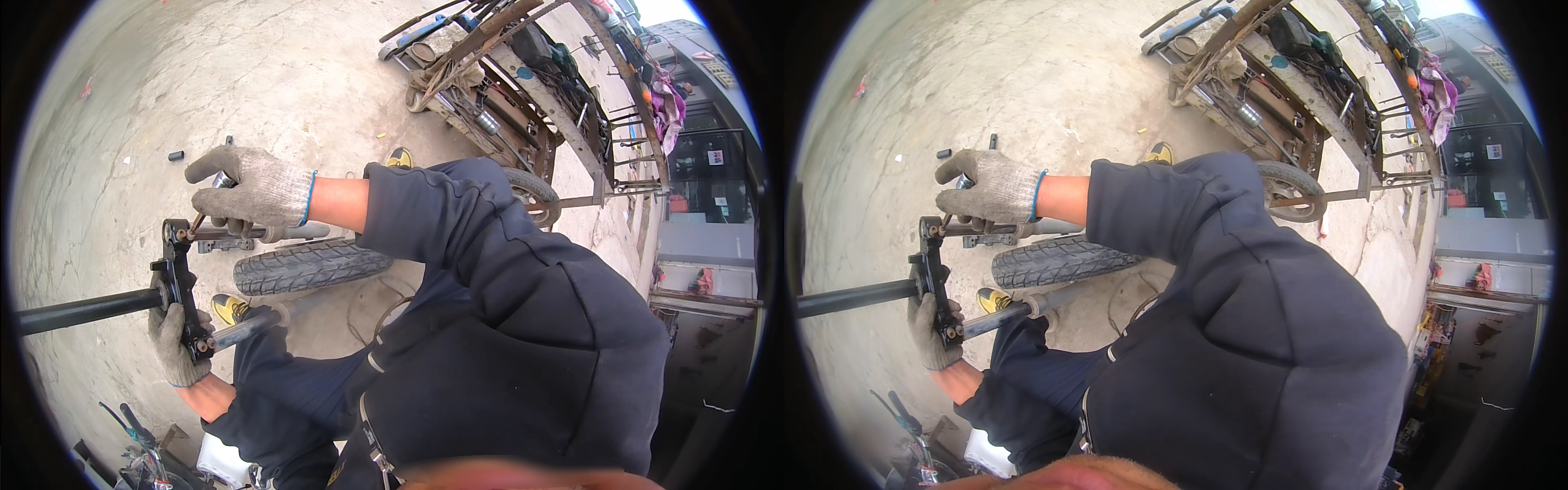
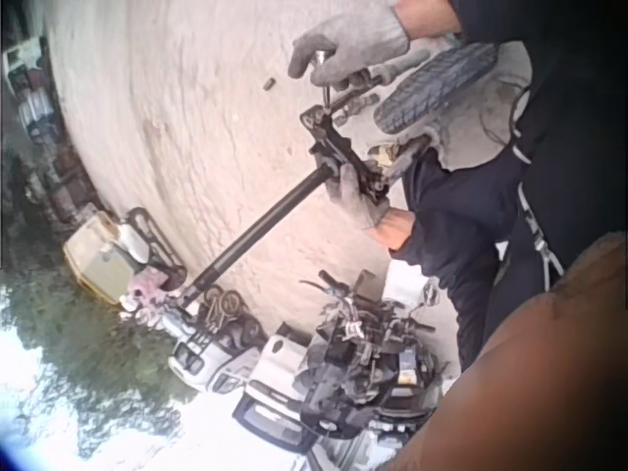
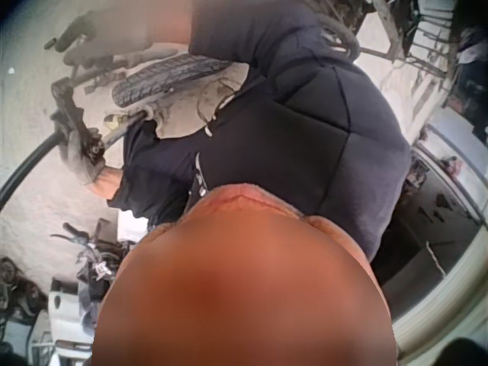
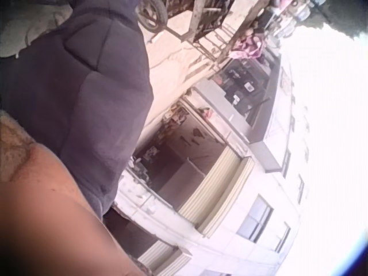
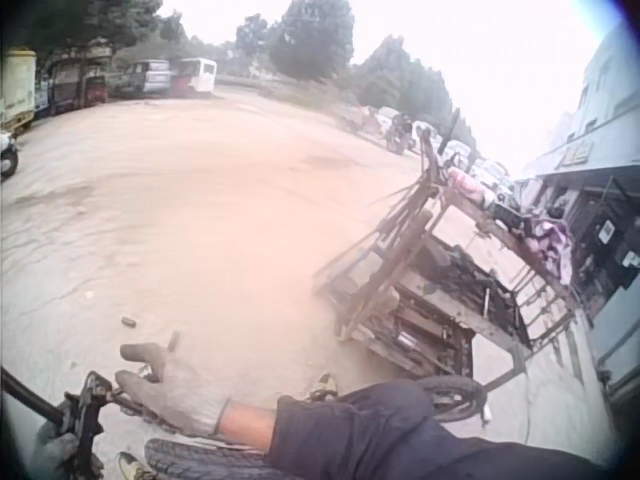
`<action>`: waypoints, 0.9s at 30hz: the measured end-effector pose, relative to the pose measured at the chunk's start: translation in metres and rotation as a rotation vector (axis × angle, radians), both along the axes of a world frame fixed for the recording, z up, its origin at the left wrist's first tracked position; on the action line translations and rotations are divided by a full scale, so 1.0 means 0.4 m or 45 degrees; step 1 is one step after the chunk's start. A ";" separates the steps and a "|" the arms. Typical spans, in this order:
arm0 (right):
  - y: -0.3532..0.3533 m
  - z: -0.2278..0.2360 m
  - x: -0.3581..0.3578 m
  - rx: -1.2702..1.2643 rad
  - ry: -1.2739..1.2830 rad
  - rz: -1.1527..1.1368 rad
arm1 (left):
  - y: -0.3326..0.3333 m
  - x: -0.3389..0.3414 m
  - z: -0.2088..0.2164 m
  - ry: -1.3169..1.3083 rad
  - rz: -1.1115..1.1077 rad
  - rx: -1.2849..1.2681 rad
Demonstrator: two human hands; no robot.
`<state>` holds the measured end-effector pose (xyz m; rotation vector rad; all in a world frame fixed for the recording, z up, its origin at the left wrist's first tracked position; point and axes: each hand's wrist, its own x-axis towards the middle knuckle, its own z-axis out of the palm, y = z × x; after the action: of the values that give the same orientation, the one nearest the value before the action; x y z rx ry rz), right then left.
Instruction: The person assembles a motorcycle front end by attaching the front wheel to the fork, tightening bolts with a hammer and impact wrench, and installing the front fender. The person uses both hands to align and secure components.
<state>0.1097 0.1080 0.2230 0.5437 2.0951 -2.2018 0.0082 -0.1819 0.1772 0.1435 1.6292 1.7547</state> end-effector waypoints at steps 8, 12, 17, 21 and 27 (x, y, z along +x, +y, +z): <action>0.021 -0.031 -0.003 -0.234 -0.003 -0.077 | 0.020 0.001 0.010 0.023 0.032 0.080; 0.025 -0.058 0.019 -0.250 0.128 -0.026 | 0.019 -0.005 0.004 0.010 0.006 0.074; 0.207 -0.201 0.118 -0.053 0.214 -0.360 | -0.023 -0.008 0.002 -0.032 -0.042 -0.015; 0.353 -0.418 0.302 -0.106 -0.285 -1.060 | -0.028 -0.020 0.005 -0.084 -0.002 -0.083; 0.326 -0.889 0.665 0.213 -1.259 -0.792 | -0.017 -0.012 0.009 -0.047 -0.079 -0.023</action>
<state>0.3756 0.2386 -0.1326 1.9912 1.6273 -1.3611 0.0033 -0.1887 0.1807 0.1505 1.5970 1.6853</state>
